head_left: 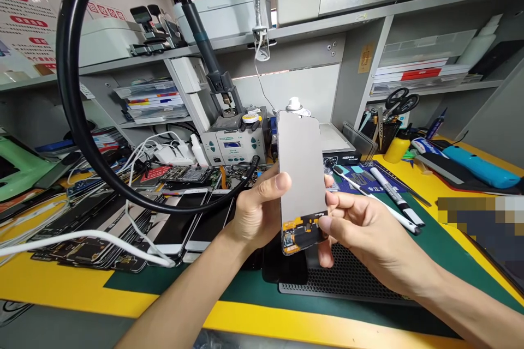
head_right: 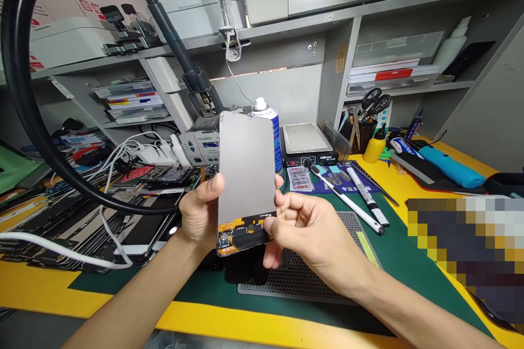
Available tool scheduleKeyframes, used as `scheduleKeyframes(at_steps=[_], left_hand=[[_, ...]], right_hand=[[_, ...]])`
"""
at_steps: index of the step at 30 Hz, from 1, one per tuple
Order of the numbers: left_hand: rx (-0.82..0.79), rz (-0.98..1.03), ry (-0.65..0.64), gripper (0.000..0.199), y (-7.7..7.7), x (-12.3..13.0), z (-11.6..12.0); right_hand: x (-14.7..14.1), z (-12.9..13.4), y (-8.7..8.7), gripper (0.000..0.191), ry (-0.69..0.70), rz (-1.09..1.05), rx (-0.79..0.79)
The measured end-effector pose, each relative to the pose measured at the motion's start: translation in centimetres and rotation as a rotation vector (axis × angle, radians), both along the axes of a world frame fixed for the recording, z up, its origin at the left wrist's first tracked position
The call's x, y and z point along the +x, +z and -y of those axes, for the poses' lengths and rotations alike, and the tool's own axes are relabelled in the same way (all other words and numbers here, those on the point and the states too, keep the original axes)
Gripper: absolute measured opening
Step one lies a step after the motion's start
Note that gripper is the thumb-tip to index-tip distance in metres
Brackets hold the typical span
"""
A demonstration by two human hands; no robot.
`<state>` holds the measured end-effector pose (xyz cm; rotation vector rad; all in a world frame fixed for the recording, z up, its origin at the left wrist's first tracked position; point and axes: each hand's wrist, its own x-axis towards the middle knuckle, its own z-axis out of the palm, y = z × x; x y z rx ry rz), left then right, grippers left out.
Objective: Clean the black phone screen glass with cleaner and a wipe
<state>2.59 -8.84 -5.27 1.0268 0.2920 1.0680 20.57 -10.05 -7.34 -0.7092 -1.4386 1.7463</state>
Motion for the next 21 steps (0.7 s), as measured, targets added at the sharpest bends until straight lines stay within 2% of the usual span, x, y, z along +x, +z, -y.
scheduleKeyframes(at_steps=[14, 21], left_hand=[[-0.001, -0.005, 0.003, 0.049, 0.12, 0.06, -0.01], [-0.080, -0.018, 0.006, 0.058, -0.14, 0.01, 0.10]], right_hand=[[-0.03, -0.13, -0.03, 0.017, 0.016, -0.010, 0.008], [0.04, 0.27, 0.29, 0.018, 0.029, 0.003, 0.002]])
